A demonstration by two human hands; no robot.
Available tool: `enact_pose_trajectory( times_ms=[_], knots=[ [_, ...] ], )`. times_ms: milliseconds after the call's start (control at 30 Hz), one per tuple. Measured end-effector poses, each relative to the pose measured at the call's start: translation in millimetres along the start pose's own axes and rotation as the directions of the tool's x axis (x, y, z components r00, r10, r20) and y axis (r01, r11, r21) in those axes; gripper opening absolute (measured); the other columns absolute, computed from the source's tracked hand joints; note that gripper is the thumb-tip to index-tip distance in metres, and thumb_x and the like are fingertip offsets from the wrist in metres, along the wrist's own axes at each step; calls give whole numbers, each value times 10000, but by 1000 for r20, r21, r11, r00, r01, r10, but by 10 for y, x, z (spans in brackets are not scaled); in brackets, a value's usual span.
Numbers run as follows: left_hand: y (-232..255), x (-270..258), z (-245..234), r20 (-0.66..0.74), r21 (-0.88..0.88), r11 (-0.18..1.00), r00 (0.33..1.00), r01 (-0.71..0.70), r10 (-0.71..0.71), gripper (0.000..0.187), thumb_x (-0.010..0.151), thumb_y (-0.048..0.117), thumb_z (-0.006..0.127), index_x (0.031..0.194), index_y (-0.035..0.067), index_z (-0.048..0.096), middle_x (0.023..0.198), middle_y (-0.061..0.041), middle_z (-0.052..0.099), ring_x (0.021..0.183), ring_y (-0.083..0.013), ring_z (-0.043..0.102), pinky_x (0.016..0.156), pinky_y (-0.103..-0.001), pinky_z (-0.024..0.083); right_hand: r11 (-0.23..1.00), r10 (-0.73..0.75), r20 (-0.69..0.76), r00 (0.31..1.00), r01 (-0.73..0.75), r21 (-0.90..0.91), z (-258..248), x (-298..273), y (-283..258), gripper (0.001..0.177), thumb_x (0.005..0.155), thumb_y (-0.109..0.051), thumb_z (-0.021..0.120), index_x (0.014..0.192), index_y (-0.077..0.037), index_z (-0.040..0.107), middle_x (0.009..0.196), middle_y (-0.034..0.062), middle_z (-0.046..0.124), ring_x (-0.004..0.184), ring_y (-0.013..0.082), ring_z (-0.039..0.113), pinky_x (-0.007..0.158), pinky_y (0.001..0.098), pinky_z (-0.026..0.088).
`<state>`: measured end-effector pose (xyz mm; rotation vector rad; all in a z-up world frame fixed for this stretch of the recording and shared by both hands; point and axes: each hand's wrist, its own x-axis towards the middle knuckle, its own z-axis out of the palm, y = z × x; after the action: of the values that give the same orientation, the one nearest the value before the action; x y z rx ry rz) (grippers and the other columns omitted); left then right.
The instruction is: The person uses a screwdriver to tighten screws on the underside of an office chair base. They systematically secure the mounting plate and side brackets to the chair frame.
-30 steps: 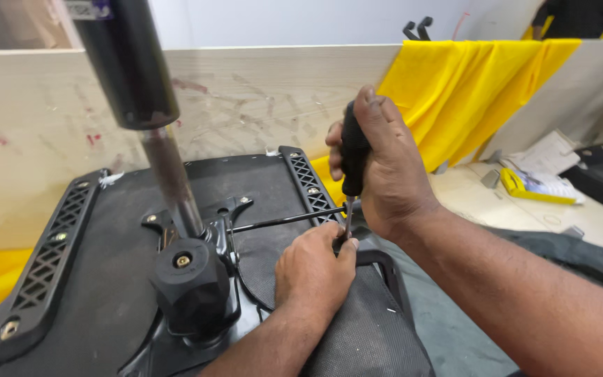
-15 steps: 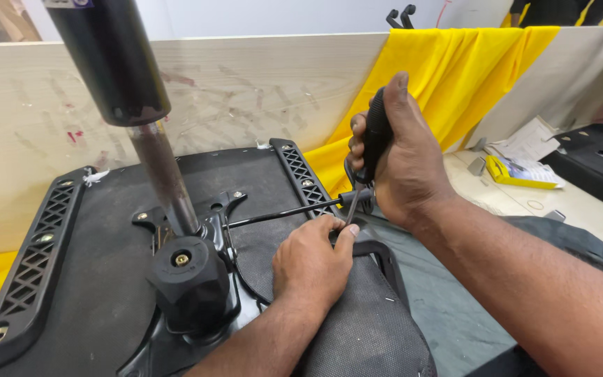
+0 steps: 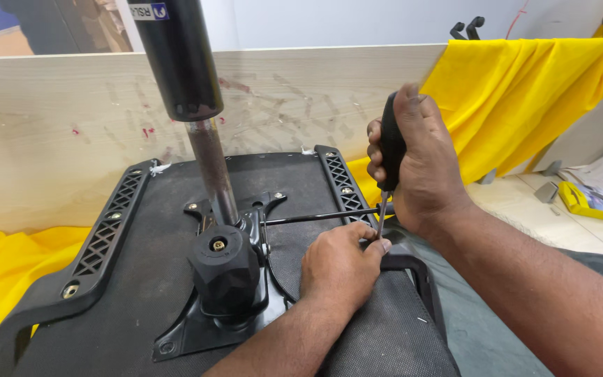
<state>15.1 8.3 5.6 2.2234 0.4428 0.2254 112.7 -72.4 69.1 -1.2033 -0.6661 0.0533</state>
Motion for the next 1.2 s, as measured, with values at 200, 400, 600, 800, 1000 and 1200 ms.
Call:
enact_pose_trajectory(
  times_ms=[200,400,600,800,1000,1200],
  knots=[
    [-2,-10,-45,64,-76,997,998,28,-23,312,897,409,663,1180,296,729,886,-84,787,938,-237,752,904,-394,542,996,-22,69,997,16,88,-4,19,26,571,961,-620,538,1120,-72,569,887,44,602,769,133,571,697,295,524],
    [-101,19,19,-17,-134,984,993,-119,117,299,919,405,638,1119,238,783,1013,-39,783,985,-245,739,916,-400,540,973,19,232,973,-72,221,-163,-5,44,621,1037,-648,483,1164,-49,586,860,48,575,730,167,521,710,330,473],
    [-116,34,32,13,-109,993,999,-48,50,295,919,394,634,1122,240,782,1025,-38,788,1005,-237,734,927,-398,538,991,83,184,979,-100,86,-168,63,-62,571,1032,-612,493,1165,-58,528,938,47,597,827,181,564,785,334,495],
    [-103,69,26,25,-135,989,998,-61,65,289,910,362,634,1151,265,762,1000,-24,787,973,-219,748,919,-388,534,978,106,210,972,-140,155,-241,161,-28,599,985,-647,499,1217,-98,559,909,6,573,765,141,531,649,292,442],
    [-97,34,25,19,-108,993,999,-43,45,269,920,373,640,1119,262,783,1022,-41,789,986,-237,744,913,-388,554,945,72,313,947,-165,282,-270,140,100,543,1091,-647,511,1041,-106,523,835,42,520,663,143,458,544,274,361],
    [-104,55,22,17,-94,991,995,-97,99,260,878,299,672,1101,243,794,1057,-30,792,1014,-229,744,946,-383,542,975,43,274,961,-100,197,-204,144,-93,416,1007,-511,584,946,-100,564,835,57,572,744,193,575,648,343,488]
  ],
)
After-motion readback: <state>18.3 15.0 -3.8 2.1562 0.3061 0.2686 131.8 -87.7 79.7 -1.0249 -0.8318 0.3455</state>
